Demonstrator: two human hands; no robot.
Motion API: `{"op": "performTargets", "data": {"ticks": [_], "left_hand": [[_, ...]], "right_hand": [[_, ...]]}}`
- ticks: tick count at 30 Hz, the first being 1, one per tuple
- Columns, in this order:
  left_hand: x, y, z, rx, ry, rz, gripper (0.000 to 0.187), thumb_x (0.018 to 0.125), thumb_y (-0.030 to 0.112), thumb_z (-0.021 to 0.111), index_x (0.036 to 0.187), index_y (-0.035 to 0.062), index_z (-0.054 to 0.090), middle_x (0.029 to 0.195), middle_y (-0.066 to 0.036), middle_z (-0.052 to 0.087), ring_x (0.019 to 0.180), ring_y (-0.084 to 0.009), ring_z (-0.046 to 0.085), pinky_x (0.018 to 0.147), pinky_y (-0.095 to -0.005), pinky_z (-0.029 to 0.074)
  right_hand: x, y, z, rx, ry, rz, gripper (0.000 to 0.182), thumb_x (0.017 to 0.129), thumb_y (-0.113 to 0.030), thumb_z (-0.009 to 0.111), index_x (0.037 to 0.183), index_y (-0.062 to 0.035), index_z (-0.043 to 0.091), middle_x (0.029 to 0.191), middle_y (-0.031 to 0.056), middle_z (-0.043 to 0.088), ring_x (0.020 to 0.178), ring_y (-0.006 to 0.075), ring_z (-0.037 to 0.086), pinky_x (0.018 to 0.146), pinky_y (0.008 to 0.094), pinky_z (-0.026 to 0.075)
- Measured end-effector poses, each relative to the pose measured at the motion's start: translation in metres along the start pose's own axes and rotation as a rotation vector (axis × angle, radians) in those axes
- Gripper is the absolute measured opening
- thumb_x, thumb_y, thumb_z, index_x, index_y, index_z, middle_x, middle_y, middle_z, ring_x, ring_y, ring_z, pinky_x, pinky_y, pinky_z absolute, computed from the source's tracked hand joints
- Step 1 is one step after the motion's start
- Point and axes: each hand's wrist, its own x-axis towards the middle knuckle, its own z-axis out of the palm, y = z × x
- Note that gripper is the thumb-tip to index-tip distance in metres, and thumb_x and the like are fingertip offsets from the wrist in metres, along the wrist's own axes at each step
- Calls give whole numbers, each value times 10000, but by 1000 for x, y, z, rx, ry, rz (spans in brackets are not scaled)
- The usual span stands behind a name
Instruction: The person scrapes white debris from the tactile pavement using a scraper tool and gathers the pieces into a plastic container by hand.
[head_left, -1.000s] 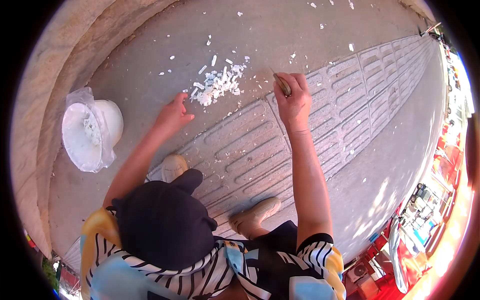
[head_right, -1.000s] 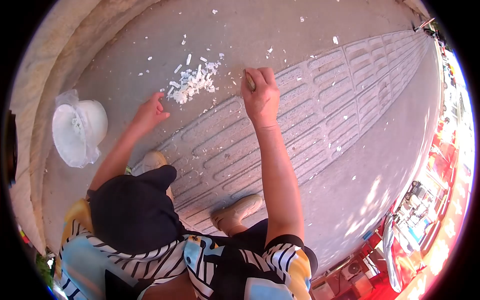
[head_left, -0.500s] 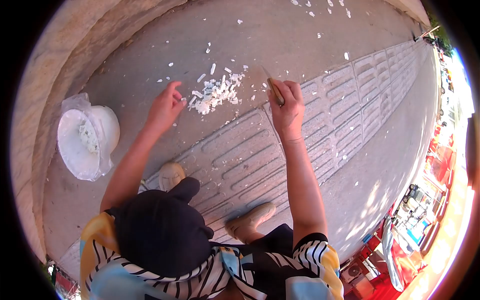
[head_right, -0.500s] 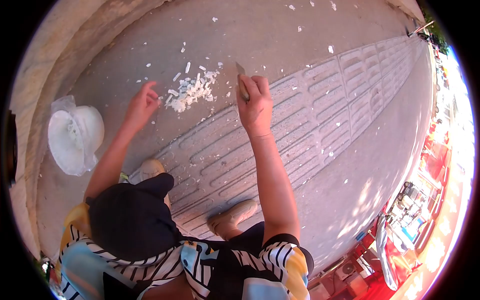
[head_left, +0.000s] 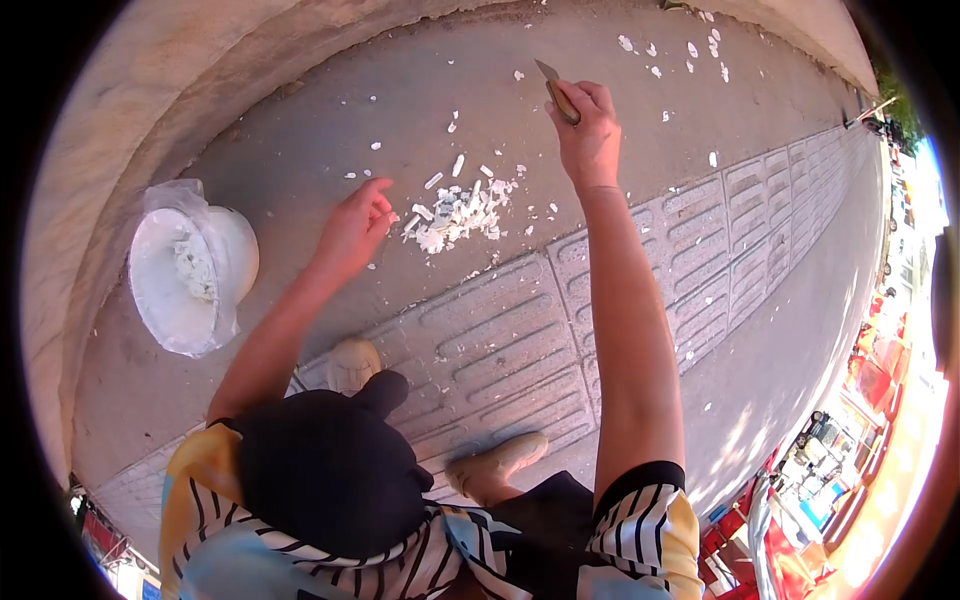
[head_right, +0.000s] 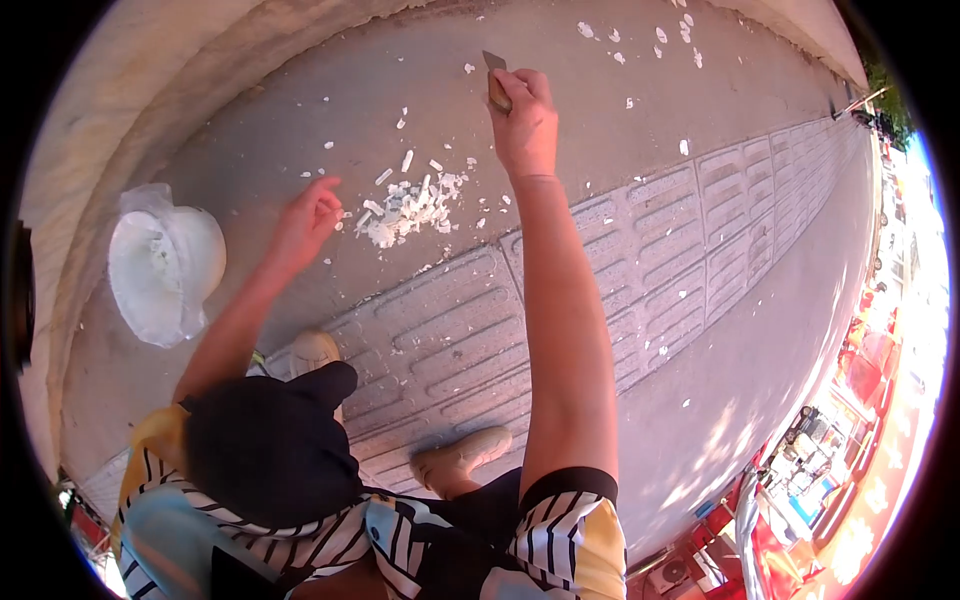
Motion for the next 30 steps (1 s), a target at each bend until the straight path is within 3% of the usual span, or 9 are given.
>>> {"op": "performTargets", "data": {"ticks": [4,8,9,12,15,22,25,27,30], "left_hand": [[-3,-3,-6,-41,27,7,372,862,72,620,1208,60,485,876,-66,619,720,-186,618,671,-315,502],[-7,-5,-10,-24,60,3,353,860,62,617,1192,59,496,858,-64,618,721,-189,619,666,-317,500],[-6,-10,-7,-25,54,12,353,859,59,616,1191,59,496,855,-64,618,720,-191,618,665,-318,499],[-5,-9,-7,-33,50,36,351,854,50,616,1185,57,499,847,-67,616,713,-195,613,661,-319,497],[-3,-4,-12,-54,79,36,337,852,40,609,1174,51,507,839,-69,613,706,-188,605,659,-313,494],[-5,-29,-21,-158,210,-3,275,867,10,562,1139,34,534,830,-66,603,697,-154,587,654,-289,484],[-5,-25,-22,-120,227,-27,277,861,-4,555,1135,32,536,843,-71,602,693,-159,586,650,-289,485],[-2,-24,-24,-125,284,-12,277,857,-8,555,1131,31,541,856,-76,602,701,-161,591,650,-290,488],[-3,-29,-37,-65,374,-21,276,855,-9,553,1127,31,545,880,-83,605,719,-167,602,652,-291,491]], "right_hand": [[-4,-16,23,-19,-217,45,276,741,-63,722,1010,-69,663,1035,92,595,859,295,626,726,374,522],[-28,-58,4,157,-370,4,300,723,9,699,1012,-63,660,1028,99,597,865,292,625,746,366,521],[-21,-59,11,181,-310,-69,320,714,50,678,1014,-58,658,1025,108,597,868,301,622,750,364,520],[21,-47,48,154,-211,-206,330,731,-12,726,1048,-84,668,1044,73,606,887,275,628,767,341,517],[27,-39,71,128,-280,-157,334,737,-3,716,1056,-87,665,1053,74,608,884,277,628,759,344,517],[-60,-84,9,194,-448,-67,388,677,99,667,1030,-61,647,1066,71,581,865,267,645,711,353,546],[-25,-104,48,330,-342,-188,418,695,101,672,1075,-71,650,1050,80,588,893,265,632,733,341,528],[-2,-107,91,303,-353,-321,448,670,129,645,1073,-66,646,1053,85,584,896,288,625,733,354,528],[-9,-106,103,232,-468,-302,423,679,120,595,1062,-58,623,1054,75,561,879,295,618,738,376,540]]}}
